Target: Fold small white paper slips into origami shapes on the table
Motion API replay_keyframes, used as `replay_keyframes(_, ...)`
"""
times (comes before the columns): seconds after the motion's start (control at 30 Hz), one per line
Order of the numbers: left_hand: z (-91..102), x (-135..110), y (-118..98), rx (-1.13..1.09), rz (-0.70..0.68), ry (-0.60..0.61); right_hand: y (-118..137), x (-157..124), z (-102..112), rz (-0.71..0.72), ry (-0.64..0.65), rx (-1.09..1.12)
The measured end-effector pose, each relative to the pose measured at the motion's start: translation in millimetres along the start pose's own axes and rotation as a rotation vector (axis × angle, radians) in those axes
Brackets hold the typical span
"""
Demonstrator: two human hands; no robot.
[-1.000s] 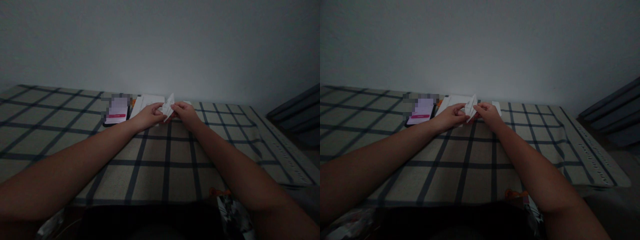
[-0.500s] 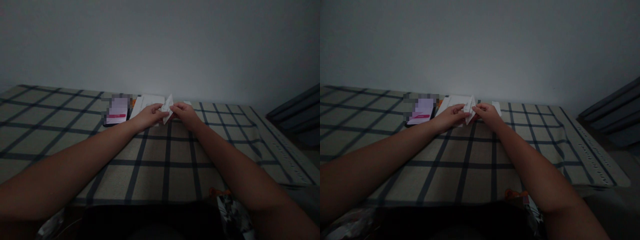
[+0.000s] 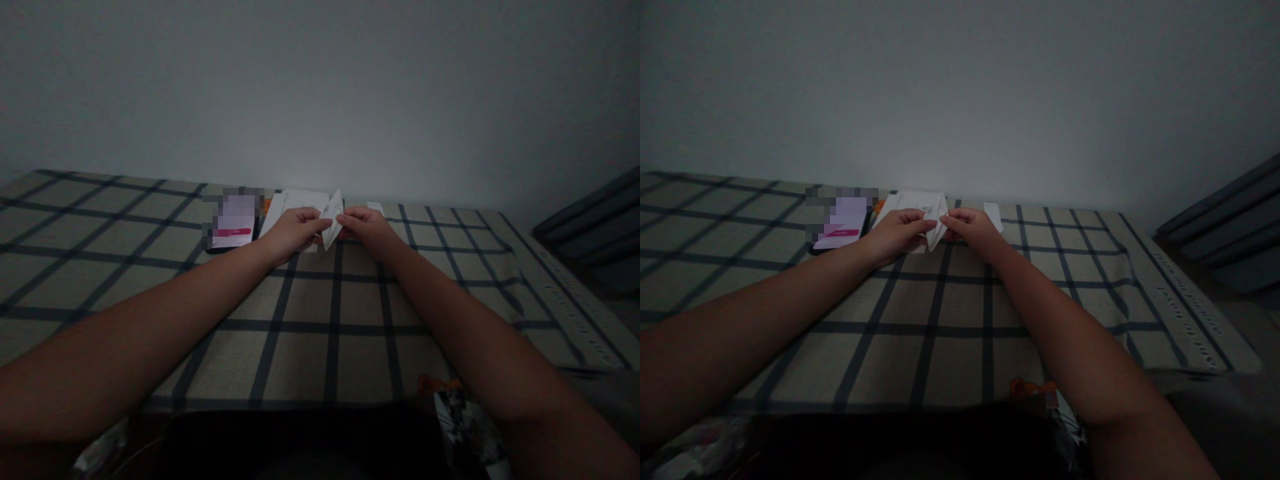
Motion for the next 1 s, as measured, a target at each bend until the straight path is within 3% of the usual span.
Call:
replay_keyframes(0.43, 4.4, 3.6, 4.4, 0.105, -0.032, 0.014, -0.2, -1.3, 2.9, -0.007, 0.0, -0.147)
replay_keyframes(0.73, 3.3, 4.2, 5.3, 0.13, -0.032, 0.001, -4.3, -0.5, 1.7, -0.051, -0.002, -0.032)
replay_keyframes(1.0, 2.5, 7.3, 7.8, 0.238, -0.062, 0.073, -7.4, 0.5, 4.3, -0.045, -0.027, -0.04)
Point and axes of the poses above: each hand's wrist, its own x-axis towards the middle knuckle, its own z-axis out of the back of the hand, y = z × x, the point moved 8 cm from there along x, towards the middle knuckle, and after that the axes turned 3 degrees about -y, right-handed, at the moved point
